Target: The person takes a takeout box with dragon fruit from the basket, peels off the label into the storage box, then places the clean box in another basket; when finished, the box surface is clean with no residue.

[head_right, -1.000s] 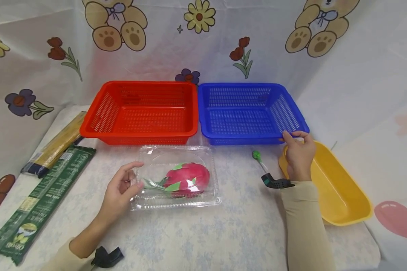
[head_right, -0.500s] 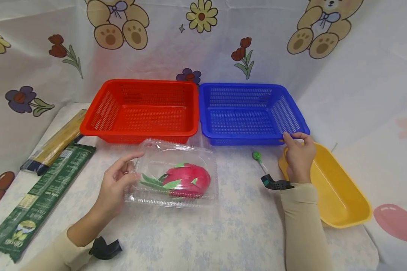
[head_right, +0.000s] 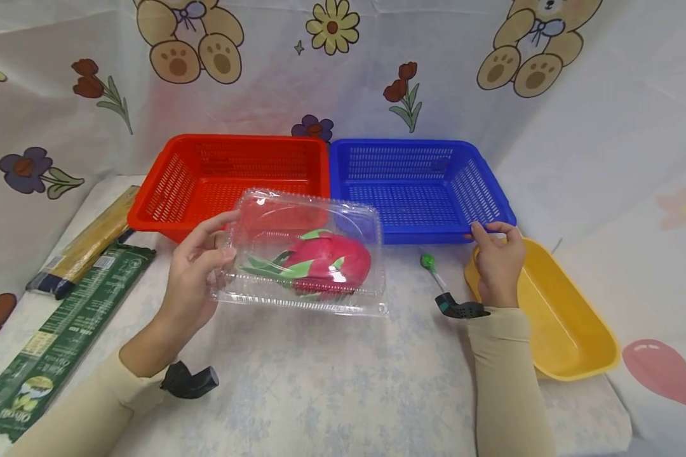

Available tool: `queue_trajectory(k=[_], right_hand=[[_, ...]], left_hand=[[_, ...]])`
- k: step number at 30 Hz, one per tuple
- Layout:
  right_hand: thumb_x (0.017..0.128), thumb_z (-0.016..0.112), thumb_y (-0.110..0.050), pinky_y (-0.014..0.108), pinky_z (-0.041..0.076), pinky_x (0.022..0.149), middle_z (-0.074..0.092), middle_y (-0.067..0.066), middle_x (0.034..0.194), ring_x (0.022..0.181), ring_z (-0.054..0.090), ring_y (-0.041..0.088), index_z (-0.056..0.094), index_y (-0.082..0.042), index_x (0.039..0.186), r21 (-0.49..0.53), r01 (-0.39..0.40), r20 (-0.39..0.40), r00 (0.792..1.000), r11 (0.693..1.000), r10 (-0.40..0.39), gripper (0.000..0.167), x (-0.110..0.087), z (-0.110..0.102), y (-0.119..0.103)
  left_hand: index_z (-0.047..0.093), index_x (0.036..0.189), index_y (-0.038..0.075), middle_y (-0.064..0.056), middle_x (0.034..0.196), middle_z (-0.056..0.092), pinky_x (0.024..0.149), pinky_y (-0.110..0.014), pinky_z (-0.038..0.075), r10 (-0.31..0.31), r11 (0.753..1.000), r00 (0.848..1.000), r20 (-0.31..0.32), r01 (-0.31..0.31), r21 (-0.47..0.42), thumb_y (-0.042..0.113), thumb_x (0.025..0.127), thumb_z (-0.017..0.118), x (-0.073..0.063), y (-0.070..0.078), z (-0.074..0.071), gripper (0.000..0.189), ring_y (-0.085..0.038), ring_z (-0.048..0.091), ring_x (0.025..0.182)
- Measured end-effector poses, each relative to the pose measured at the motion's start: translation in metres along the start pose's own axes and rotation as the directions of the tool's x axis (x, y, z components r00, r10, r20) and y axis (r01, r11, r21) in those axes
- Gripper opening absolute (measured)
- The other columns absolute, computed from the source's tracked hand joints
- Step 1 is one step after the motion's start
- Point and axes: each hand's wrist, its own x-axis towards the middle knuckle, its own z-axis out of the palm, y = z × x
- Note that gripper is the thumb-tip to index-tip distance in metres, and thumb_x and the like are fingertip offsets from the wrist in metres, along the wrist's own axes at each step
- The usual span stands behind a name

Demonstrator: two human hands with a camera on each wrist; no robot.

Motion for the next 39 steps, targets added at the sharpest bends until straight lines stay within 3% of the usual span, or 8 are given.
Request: queue_trajectory(k=[8, 14, 20, 22, 28, 34, 39], right_hand=[[0.08, 0.084, -0.038, 0.023, 0.027, 0.041, 0.077, 0.002, 0.1, 0.039, 0.033, 0.015, 0.052, -0.019, 0.115, -0.006, -0.007, 0.011, 1.0, 1.0, 0.007, 0.051, 0.0, 0.001, 0.006], [0.084, 0.083, -0.034, 0.024, 0.026, 0.04, 0.077, 0.001, 0.093, 0.039, 0.032, 0.014, 0.051, -0.017, 0.115, 0.015, 0.011, 0.043, 0.999, 1.0, -0.012, 0.047, -0.001, 0.004, 0.006], [0.082, 0.083, -0.036, 0.023, 0.027, 0.041, 0.076, 0.001, 0.095, 0.039, 0.032, 0.014, 0.05, -0.018, 0.116, 0.021, 0.015, 0.033, 0.999, 1.0, -0.015, 0.051, -0.002, 0.004, 0.002], [0.082, 0.083, -0.035, 0.023, 0.026, 0.041, 0.077, 0.001, 0.095, 0.039, 0.032, 0.014, 0.05, -0.017, 0.116, 0.029, 0.015, 0.034, 0.999, 0.999, -0.016, 0.05, -0.002, 0.005, 0.002], [0.082, 0.084, -0.034, 0.023, 0.026, 0.04, 0.077, 0.003, 0.094, 0.038, 0.032, 0.014, 0.05, -0.016, 0.115, 0.043, 0.021, 0.05, 0.999, 0.999, -0.023, 0.051, -0.001, 0.003, 0.001], [0.082, 0.084, -0.035, 0.022, 0.027, 0.041, 0.076, 0.002, 0.097, 0.039, 0.033, 0.014, 0.051, -0.017, 0.117, 0.02, 0.033, 0.027, 0.999, 0.999, -0.033, 0.051, 0.002, -0.003, -0.002], [0.086, 0.082, -0.029, 0.024, 0.025, 0.04, 0.077, 0.003, 0.094, 0.038, 0.031, 0.015, 0.051, -0.016, 0.116, 0.035, 0.027, 0.036, 0.999, 0.999, -0.028, 0.045, 0.002, -0.002, 0.001]], left_hand=[[0.063, 0.136, 0.008, -0.005, 0.072, 0.046, 0.045, -0.022, 0.038, 0.008, 0.997, 0.998, -0.055, -0.012, -0.076, 0.004, 0.094, 0.057, 0.033, -0.003, 0.013, 0.043, -0.018, 0.048, 0.058], [0.065, 0.134, 0.01, -0.004, 0.077, 0.053, 0.045, -0.022, 0.039, 0.037, 0.995, 0.994, -0.099, -0.046, -0.09, 0.01, 0.094, 0.06, 0.058, -0.005, 0.025, 0.041, -0.017, 0.041, 0.054], [0.067, 0.131, 0.011, 0.001, 0.063, 0.041, 0.047, -0.022, 0.028, 0.021, 0.986, 0.99, -0.142, -0.044, -0.163, 0.007, 0.093, 0.062, 0.09, -0.016, 0.045, 0.039, -0.014, 0.029, 0.052], [0.069, 0.129, 0.014, 0.001, 0.063, 0.04, 0.049, -0.023, 0.027, 0.007, 0.989, 0.986, -0.168, -0.031, -0.145, 0.007, 0.092, 0.063, 0.102, -0.022, 0.051, 0.038, -0.014, 0.029, 0.053], [0.073, 0.125, 0.02, -0.002, 0.083, 0.056, 0.061, -0.024, 0.045, -0.058, 0.997, 0.973, -0.222, 0.045, -0.067, 0.011, 0.092, 0.066, 0.135, -0.044, 0.072, 0.035, -0.017, 0.05, 0.071], [0.073, 0.126, 0.018, -0.001, 0.066, 0.042, 0.052, -0.026, 0.032, -0.046, 0.999, 0.973, -0.227, 0.046, -0.002, 0.01, 0.091, 0.069, 0.16, -0.065, 0.094, 0.036, -0.017, 0.033, 0.056], [0.073, 0.126, 0.017, 0.001, 0.061, 0.034, 0.054, -0.027, 0.033, -0.023, 0.999, 0.97, -0.243, 0.032, 0.034, 0.009, 0.091, 0.07, 0.169, -0.077, 0.107, 0.037, -0.015, 0.031, 0.053]])
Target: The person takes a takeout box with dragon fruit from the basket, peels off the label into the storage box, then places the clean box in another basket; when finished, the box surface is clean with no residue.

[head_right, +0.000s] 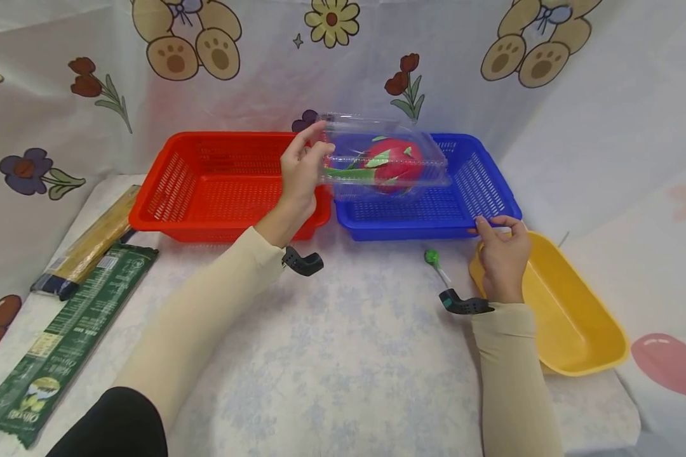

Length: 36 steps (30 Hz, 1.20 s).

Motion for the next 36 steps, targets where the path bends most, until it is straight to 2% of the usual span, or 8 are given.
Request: queue_trajectory(k=[13, 21, 24, 27, 30, 33, 35, 36], right_hand=[[0.091, 0.078, -0.021, 0.024, 0.023, 0.038, 0.077, 0.005, 0.09, 0.036, 0.029, 0.014, 0.05, -0.013, 0.114, 0.002, 0.036, 0.017, 0.999, 0.999, -0.036, 0.037, -0.003, 0.008, -0.005], [0.086, 0.082, -0.032, 0.023, 0.026, 0.04, 0.076, 0.004, 0.096, 0.038, 0.031, 0.014, 0.051, -0.017, 0.115, -0.046, 0.016, -0.007, 1.0, 0.999, -0.017, 0.045, 0.001, 0.005, -0.002], [0.083, 0.083, -0.035, 0.023, 0.027, 0.04, 0.076, 0.004, 0.097, 0.039, 0.032, 0.014, 0.051, -0.017, 0.116, -0.053, 0.015, -0.005, 1.0, 0.998, -0.015, 0.05, 0.001, 0.003, -0.001], [0.083, 0.083, -0.035, 0.023, 0.026, 0.04, 0.076, 0.004, 0.097, 0.038, 0.032, 0.014, 0.05, -0.017, 0.117, -0.052, 0.018, -0.004, 1.0, 0.998, -0.018, 0.049, -0.001, 0.002, -0.001], [0.085, 0.082, -0.034, 0.023, 0.026, 0.04, 0.076, 0.004, 0.097, 0.038, 0.032, 0.014, 0.05, -0.017, 0.116, -0.049, 0.015, -0.004, 1.0, 0.999, -0.015, 0.048, -0.001, 0.002, -0.001], [0.085, 0.082, -0.033, 0.023, 0.026, 0.04, 0.076, 0.004, 0.096, 0.038, 0.032, 0.014, 0.05, -0.017, 0.116, -0.051, 0.016, -0.007, 1.0, 0.999, -0.016, 0.048, -0.001, 0.001, 0.0], [0.085, 0.082, -0.032, 0.023, 0.026, 0.04, 0.076, 0.005, 0.096, 0.038, 0.031, 0.014, 0.051, -0.016, 0.116, -0.041, 0.021, -0.006, 1.0, 0.999, -0.022, 0.047, -0.001, 0.001, 0.001], [0.085, 0.082, -0.031, 0.023, 0.026, 0.04, 0.076, 0.005, 0.095, 0.037, 0.031, 0.014, 0.051, -0.016, 0.115, -0.038, 0.027, -0.006, 1.0, 0.999, -0.027, 0.046, -0.001, 0.001, 0.001]], left_hand=[[0.073, 0.127, 0.022, 0.001, 0.06, 0.035, 0.045, -0.026, 0.028, -0.038, 0.983, 0.999, 0.032, 0.032, 0.18, 0.017, 0.09, 0.072, 0.008, -0.027, 0.041, 0.037, -0.014, 0.033, 0.051], [0.069, 0.131, 0.03, 0.0, 0.064, 0.043, 0.043, -0.025, 0.029, -0.122, 0.909, 0.991, 0.048, 0.092, 0.407, 0.026, 0.09, 0.074, 0.007, -0.044, 0.053, 0.042, -0.015, 0.039, 0.053], [0.067, 0.132, 0.032, 0.0, 0.065, 0.043, 0.043, -0.025, 0.028, -0.144, 0.883, 0.985, 0.098, 0.084, 0.461, 0.027, 0.09, 0.074, 0.005, -0.047, 0.054, 0.043, -0.016, 0.04, 0.052], [0.062, 0.136, 0.032, 0.0, 0.064, 0.041, 0.043, -0.025, 0.028, -0.19, 0.867, 0.967, 0.168, 0.085, 0.492, 0.027, 0.092, 0.072, 0.003, -0.047, 0.056, 0.045, -0.015, 0.037, 0.051], [0.056, 0.139, 0.036, 0.001, 0.073, 0.047, 0.049, -0.028, 0.031, -0.268, 0.844, 0.939, 0.215, 0.121, 0.523, 0.031, 0.095, 0.07, 0.001, -0.047, 0.059, 0.046, -0.018, 0.04, 0.056], [0.048, 0.144, 0.039, 0.004, 0.114, 0.062, 0.071, -0.032, 0.047, -0.351, 0.805, 0.902, 0.252, 0.153, 0.573, 0.037, 0.098, 0.067, 0.002, -0.045, 0.061, 0.05, -0.017, 0.057, 0.085], [0.042, 0.148, 0.04, 0.006, 0.142, 0.052, 0.087, -0.037, 0.048, -0.401, 0.766, 0.874, 0.275, 0.155, 0.624, 0.041, 0.1, 0.064, 0.002, -0.046, 0.062, 0.052, -0.019, 0.057, 0.108], [0.039, 0.151, 0.04, 0.006, 0.145, 0.05, 0.088, -0.038, 0.048, -0.429, 0.745, 0.857, 0.286, 0.156, 0.649, 0.042, 0.101, 0.062, 0.003, -0.046, 0.063, 0.054, -0.02, 0.057, 0.108]])
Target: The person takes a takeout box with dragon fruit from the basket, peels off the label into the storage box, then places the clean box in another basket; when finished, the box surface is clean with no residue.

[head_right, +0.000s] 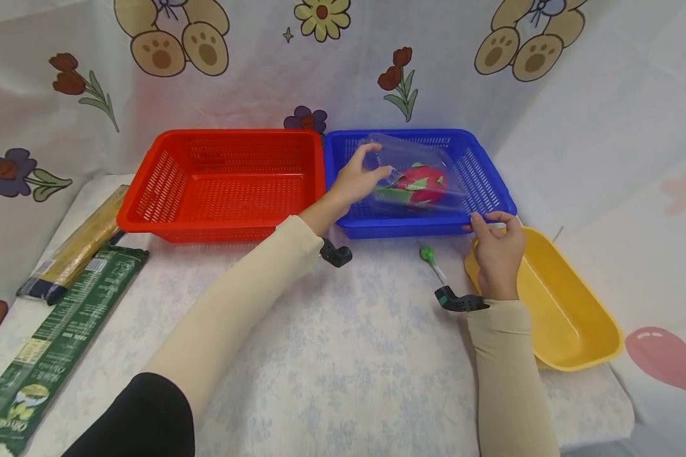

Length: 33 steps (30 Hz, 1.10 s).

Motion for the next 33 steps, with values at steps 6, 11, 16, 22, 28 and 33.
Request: queue_trajectory(k=[6, 11, 16, 22, 28, 33], right_hand=[[0.09, 0.079, -0.023, 0.023, 0.024, 0.039, 0.076, 0.008, 0.09, 0.036, 0.03, 0.013, 0.051, -0.012, 0.112, 0.031, 0.036, 0.017, 0.999, 0.999, -0.036, 0.038, 0.0, 0.002, 0.002], [0.087, 0.082, -0.027, 0.023, 0.024, 0.039, 0.076, 0.006, 0.089, 0.037, 0.031, 0.013, 0.051, -0.013, 0.112, 0.024, 0.033, 0.018, 0.999, 0.999, -0.033, 0.042, 0.002, 0.002, 0.004], [0.081, 0.084, -0.036, 0.023, 0.026, 0.041, 0.076, 0.005, 0.093, 0.039, 0.033, 0.014, 0.051, -0.015, 0.115, 0.003, 0.017, 0.004, 1.0, 1.0, -0.017, 0.052, 0.003, -0.001, 0.002], [0.084, 0.082, -0.035, 0.022, 0.027, 0.04, 0.076, 0.004, 0.092, 0.039, 0.033, 0.014, 0.051, -0.015, 0.115, -0.013, 0.012, 0.005, 1.0, 1.0, -0.012, 0.048, 0.002, -0.002, 0.001], [0.087, 0.08, -0.032, 0.022, 0.027, 0.04, 0.076, 0.006, 0.094, 0.039, 0.033, 0.014, 0.051, -0.014, 0.115, -0.009, 0.011, 0.009, 1.0, 1.0, -0.011, 0.045, 0.0, -0.003, 0.001], [0.084, 0.081, -0.037, 0.021, 0.028, 0.041, 0.076, 0.004, 0.097, 0.04, 0.034, 0.014, 0.051, -0.016, 0.117, -0.04, 0.012, -0.007, 1.0, 0.999, -0.012, 0.048, -0.001, -0.003, 0.0]], left_hand=[[0.021, 0.157, 0.043, -0.002, 0.071, 0.044, 0.044, -0.029, 0.03, -0.135, 0.986, 0.983, 0.122, 0.121, 0.116, 0.043, 0.106, 0.053, 0.005, 0.0, 0.009, 0.06, -0.015, 0.029, 0.045], [0.017, 0.159, 0.043, 0.0, 0.059, 0.036, 0.041, -0.028, 0.025, -0.201, 0.975, 0.97, 0.14, 0.184, 0.124, 0.038, 0.108, 0.05, 0.006, -0.001, 0.013, 0.06, -0.012, 0.023, 0.041], [0.017, 0.159, 0.04, -0.001, 0.06, 0.037, 0.043, -0.027, 0.025, -0.22, 0.973, 0.964, 0.147, 0.207, 0.098, 0.034, 0.109, 0.051, 0.008, -0.002, 0.017, 0.06, -0.012, 0.025, 0.044], [0.018, 0.159, 0.039, -0.002, 0.061, 0.04, 0.043, -0.027, 0.027, -0.216, 0.975, 0.965, 0.146, 0.206, 0.08, 0.034, 0.108, 0.052, 0.007, -0.001, 0.019, 0.061, -0.012, 0.029, 0.044], [0.024, 0.159, 0.038, -0.002, 0.06, 0.039, 0.042, -0.026, 0.026, -0.218, 0.976, 0.967, 0.135, 0.214, 0.04, 0.033, 0.108, 0.054, 0.006, 0.001, 0.017, 0.06, -0.012, 0.029, 0.044], [0.022, 0.161, 0.037, -0.005, 0.067, 0.045, 0.042, -0.026, 0.026, -0.218, 0.974, 0.962, 0.163, 0.225, -0.025, 0.032, 0.107, 0.055, 0.006, 0.004, 0.014, 0.064, -0.012, 0.032, 0.044]])
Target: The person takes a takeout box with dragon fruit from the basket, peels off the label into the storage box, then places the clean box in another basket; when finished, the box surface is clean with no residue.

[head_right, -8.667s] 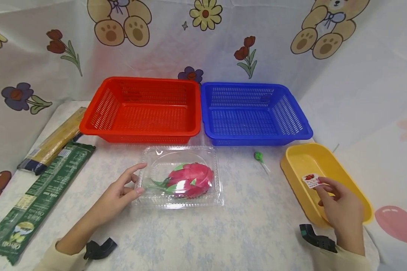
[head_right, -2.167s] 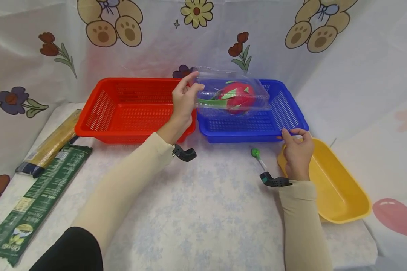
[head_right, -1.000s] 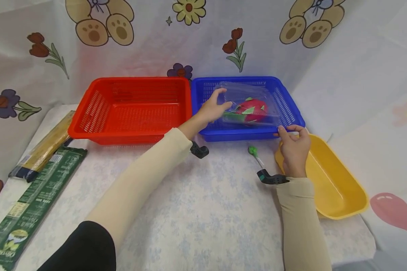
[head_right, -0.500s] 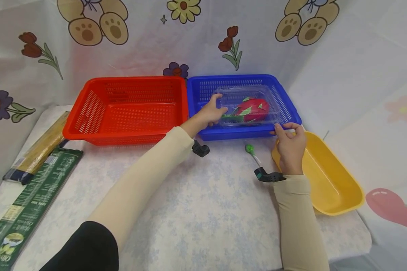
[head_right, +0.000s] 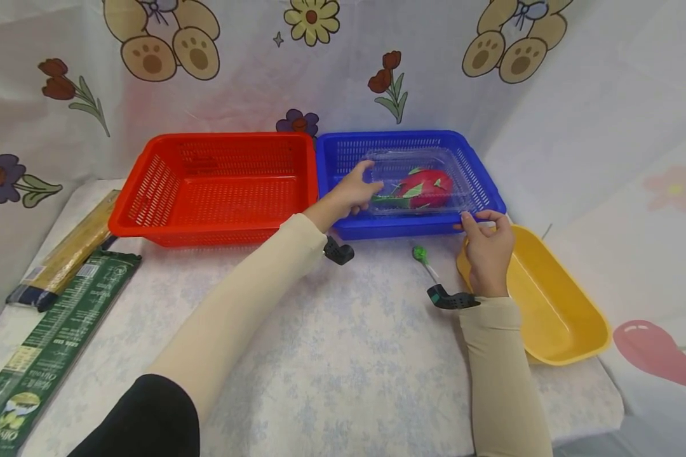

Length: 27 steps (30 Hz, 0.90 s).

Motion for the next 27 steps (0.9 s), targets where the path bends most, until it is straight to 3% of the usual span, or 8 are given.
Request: queue_trajectory(k=[3, 6, 9, 12, 16, 21, 24, 27], right_hand=[[0.089, 0.078, -0.033, 0.022, 0.027, 0.041, 0.076, 0.004, 0.097, 0.04, 0.034, 0.013, 0.051, -0.017, 0.116, -0.012, 0.005, -0.002, 1.0, 1.0, -0.005, 0.041, 0.001, 0.002, 0.001], [0.094, 0.074, -0.028, 0.022, 0.026, 0.041, 0.076, 0.004, 0.096, 0.04, 0.033, 0.012, 0.05, -0.016, 0.115, -0.015, 0.009, 0.01, 1.0, 1.0, -0.009, 0.034, 0.003, 0.004, 0.0], [0.095, 0.073, -0.026, 0.023, 0.024, 0.04, 0.076, 0.004, 0.094, 0.038, 0.032, 0.012, 0.05, -0.016, 0.114, -0.001, 0.007, 0.028, 1.0, 1.0, -0.007, 0.032, 0.004, 0.005, -0.001], [0.096, 0.072, -0.028, 0.023, 0.023, 0.04, 0.076, 0.004, 0.091, 0.037, 0.03, 0.013, 0.049, -0.016, 0.114, 0.01, 0.003, 0.041, 0.999, 1.0, -0.004, 0.031, 0.003, 0.003, -0.004], [0.1, 0.067, -0.028, 0.023, 0.025, 0.038, 0.075, 0.001, 0.084, 0.037, 0.031, 0.013, 0.05, -0.017, 0.114, -0.049, 0.01, 0.034, 0.999, 0.999, -0.008, 0.025, 0.0, -0.004, -0.01], [0.1, 0.066, -0.022, 0.023, 0.024, 0.036, 0.071, 0.002, 0.072, 0.036, 0.034, 0.015, 0.057, -0.013, 0.111, -0.063, 0.118, -0.073, 0.99, 0.991, -0.122, 0.017, -0.009, -0.011, -0.022], [0.099, 0.066, -0.016, 0.023, 0.019, 0.036, 0.069, 0.004, 0.069, 0.035, 0.034, 0.015, 0.061, -0.01, 0.107, -0.057, 0.265, -0.121, 0.955, 0.962, -0.271, 0.011, -0.018, -0.006, -0.027], [0.099, 0.064, -0.015, 0.023, 0.02, 0.037, 0.068, 0.002, 0.068, 0.036, 0.035, 0.013, 0.064, -0.009, 0.105, -0.152, 0.42, -0.111, 0.892, 0.895, -0.438, 0.008, -0.034, 0.007, -0.031]], left_hand=[[0.015, 0.163, 0.038, -0.01, 0.095, 0.062, 0.043, -0.025, 0.027, -0.015, 0.996, 0.999, 0.041, 0.018, -0.082, 0.032, 0.106, 0.058, -0.004, 0.003, -0.006, 0.072, -0.015, 0.047, 0.047], [0.009, 0.163, 0.039, -0.015, 0.132, 0.059, 0.044, -0.025, 0.028, 0.008, 0.993, 0.998, 0.066, 0.0, -0.119, 0.03, 0.105, 0.061, -0.017, 0.005, -0.015, 0.079, -0.023, 0.067, 0.063], [0.008, 0.163, 0.038, -0.013, 0.152, 0.045, 0.047, -0.026, 0.03, 0.098, 0.992, 0.993, 0.072, -0.092, -0.081, 0.029, 0.104, 0.062, -0.037, 0.005, -0.026, 0.08, -0.029, 0.072, 0.077], [0.012, 0.163, 0.038, -0.005, 0.162, 0.032, 0.049, -0.026, 0.035, 0.223, 0.975, 0.972, 0.071, -0.224, 0.002, 0.03, 0.104, 0.063, -0.065, 0.0, -0.036, 0.078, -0.025, 0.073, 0.078], [0.021, 0.162, 0.035, -0.001, 0.161, 0.033, 0.056, -0.027, 0.049, 0.399, 0.907, 0.915, 0.068, -0.404, 0.121, 0.028, 0.103, 0.063, -0.109, -0.014, -0.048, 0.073, -0.016, 0.071, 0.075], [0.038, 0.158, 0.024, 0.001, 0.15, 0.047, 0.071, -0.027, 0.056, 0.594, 0.759, 0.803, 0.052, -0.581, 0.293, 0.024, 0.101, 0.065, -0.162, -0.039, -0.063, 0.062, -0.006, 0.064, 0.088], [0.047, 0.152, 0.023, 0.007, 0.146, 0.05, 0.082, -0.029, 0.054, 0.663, 0.678, 0.748, 0.034, -0.619, 0.396, 0.024, 0.101, 0.065, -0.186, -0.056, -0.073, 0.054, -0.004, 0.061, 0.101], [0.052, 0.149, 0.022, 0.007, 0.147, 0.051, 0.096, -0.041, 0.05, 0.702, 0.611, 0.712, -0.002, -0.601, 0.515, 0.025, 0.1, 0.065, -0.206, -0.074, -0.084, 0.051, -0.01, 0.058, 0.12]])
